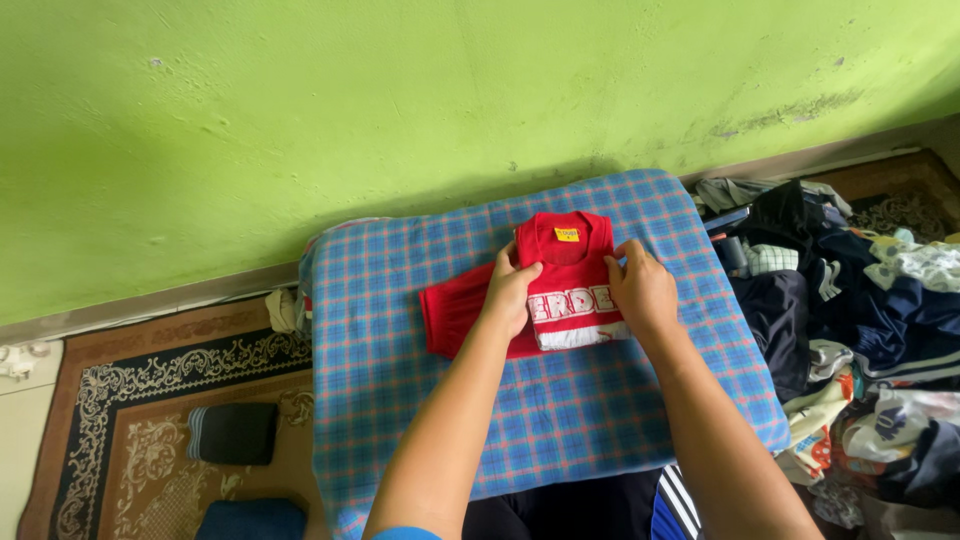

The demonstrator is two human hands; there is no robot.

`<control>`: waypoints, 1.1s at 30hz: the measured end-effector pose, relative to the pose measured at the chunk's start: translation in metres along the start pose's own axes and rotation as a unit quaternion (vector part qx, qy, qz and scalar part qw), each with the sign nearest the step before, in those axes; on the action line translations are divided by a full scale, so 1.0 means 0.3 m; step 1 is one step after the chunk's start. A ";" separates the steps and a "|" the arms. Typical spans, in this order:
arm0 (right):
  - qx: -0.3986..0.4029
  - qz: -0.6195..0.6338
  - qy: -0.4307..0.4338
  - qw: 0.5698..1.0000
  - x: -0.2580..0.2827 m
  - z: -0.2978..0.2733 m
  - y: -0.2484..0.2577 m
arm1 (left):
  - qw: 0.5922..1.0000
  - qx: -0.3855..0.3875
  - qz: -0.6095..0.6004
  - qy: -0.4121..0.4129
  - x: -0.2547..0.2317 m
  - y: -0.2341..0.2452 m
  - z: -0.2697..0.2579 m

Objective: The person folds a red t-shirt and places it on the floor. Then they pick up a patterned baby garment, fold it, and iron it on a blue checkered ironing board. They repeat the process with another patterned garment, folding and ironing each piece before stacking them.

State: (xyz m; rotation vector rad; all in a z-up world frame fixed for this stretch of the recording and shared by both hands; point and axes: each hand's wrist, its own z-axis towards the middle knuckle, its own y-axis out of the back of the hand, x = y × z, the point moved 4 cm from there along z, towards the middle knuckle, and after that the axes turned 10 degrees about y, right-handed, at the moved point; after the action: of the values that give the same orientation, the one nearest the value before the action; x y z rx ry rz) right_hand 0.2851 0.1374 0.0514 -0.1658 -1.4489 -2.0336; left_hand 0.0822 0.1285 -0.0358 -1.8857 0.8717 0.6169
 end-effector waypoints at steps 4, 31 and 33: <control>-0.027 -0.021 0.076 0.997 0.075 0.002 0.027 | 0.996 -0.004 0.057 -0.062 -0.018 0.009 -0.017; 0.093 -0.154 0.283 0.942 0.358 -0.098 -0.124 | 0.683 -0.336 0.631 -0.150 -0.254 0.288 -0.369; 0.084 -0.155 0.286 0.942 0.354 -0.100 -0.125 | 0.796 -0.295 0.515 -0.117 -0.263 0.307 -0.347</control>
State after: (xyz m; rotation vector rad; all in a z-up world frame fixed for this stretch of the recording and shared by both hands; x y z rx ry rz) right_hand 0.1875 0.0740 0.0566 0.7110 -1.3077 -1.9452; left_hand -0.0334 0.0309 0.0164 -1.6296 1.6675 1.9275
